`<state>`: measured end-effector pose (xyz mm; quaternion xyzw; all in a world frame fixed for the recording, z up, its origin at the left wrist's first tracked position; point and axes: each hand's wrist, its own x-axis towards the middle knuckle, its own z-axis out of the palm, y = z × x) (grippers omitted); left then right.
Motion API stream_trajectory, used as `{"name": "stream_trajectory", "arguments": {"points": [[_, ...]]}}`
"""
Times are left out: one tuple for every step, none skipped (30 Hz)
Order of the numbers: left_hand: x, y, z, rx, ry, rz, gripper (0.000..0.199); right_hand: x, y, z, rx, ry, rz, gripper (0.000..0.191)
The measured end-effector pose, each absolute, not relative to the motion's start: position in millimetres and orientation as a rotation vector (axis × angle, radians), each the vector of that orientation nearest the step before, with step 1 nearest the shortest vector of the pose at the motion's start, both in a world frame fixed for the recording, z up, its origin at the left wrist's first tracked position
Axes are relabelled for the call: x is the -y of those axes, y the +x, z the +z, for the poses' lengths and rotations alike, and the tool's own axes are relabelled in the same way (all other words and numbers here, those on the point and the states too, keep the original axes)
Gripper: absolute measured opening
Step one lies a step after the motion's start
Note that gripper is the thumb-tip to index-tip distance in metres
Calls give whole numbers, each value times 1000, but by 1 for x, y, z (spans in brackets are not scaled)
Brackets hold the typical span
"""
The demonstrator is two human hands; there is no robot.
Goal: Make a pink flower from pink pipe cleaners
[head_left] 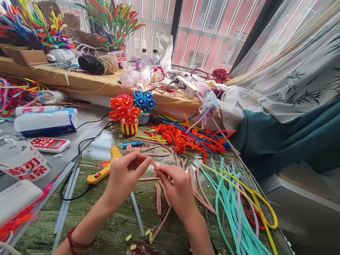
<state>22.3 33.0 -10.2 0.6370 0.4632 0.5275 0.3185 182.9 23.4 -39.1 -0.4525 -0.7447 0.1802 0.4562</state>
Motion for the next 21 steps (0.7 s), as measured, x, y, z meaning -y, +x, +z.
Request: {"name": "stream_trajectory", "arguments": {"points": [[-34,22,-10,-1199,1656,1372,15,-24,183,-40,1833,-1111,442,16],[-35,22,-11,-1171,1635,1348,17,-23,183,-40,1834,-1106,448,16],[-35,21,-11,-1134,1614,1319,20,-23,183,-40,1836,-1100,463,16],[-36,21,-12,-1097,1593,1290,22,-23,183,-40,1840,-1094,482,18],[-36,21,-12,-1066,1578,1264,22,-22,182,-39,1845,-1089,504,19],[-36,21,-13,-1046,1563,1244,21,-21,181,-39,1847,-1088,527,21],[-36,21,-13,-1038,1548,1235,19,-21,180,-38,1852,-1087,545,22],[-36,21,-14,-1040,1535,1233,18,-20,179,-37,1858,-1091,560,22],[-36,21,-14,-1048,1523,1232,19,-19,178,-36,1860,-1096,567,22],[-36,22,-13,-1055,1513,1233,19,-19,177,-35,1857,-1102,569,22],[-35,22,-13,-1060,1503,1234,20,-18,175,-35,1850,-1109,572,22],[-35,22,-12,-1064,1494,1236,20,-18,175,-34,1842,-1112,576,22],[-34,22,-11,-1067,1489,1240,21,-18,174,-34,1836,-1112,584,23],[-34,22,-10,-1070,1483,1244,21,-18,173,-34,1832,-1109,593,24],[-34,22,-10,-1073,1477,1248,22,-18,173,-34,1830,-1106,601,25],[-33,22,-9,-1075,1472,1254,22,-18,173,-34,1826,-1103,606,26],[-33,22,-8,-1076,1469,1259,23,-18,173,-34,1817,-1102,608,26],[-33,22,-8,-1075,1466,1264,24,-19,174,-34,1805,-1103,611,26],[-33,22,-8,-1072,1464,1267,25,-19,174,-35,1793,-1102,617,25],[-33,22,-8,-1067,1463,1268,26,-19,174,-35,1782,-1100,626,25],[-33,22,-8,-1063,1461,1270,27,-19,175,-35,1774,-1095,636,25]]}}
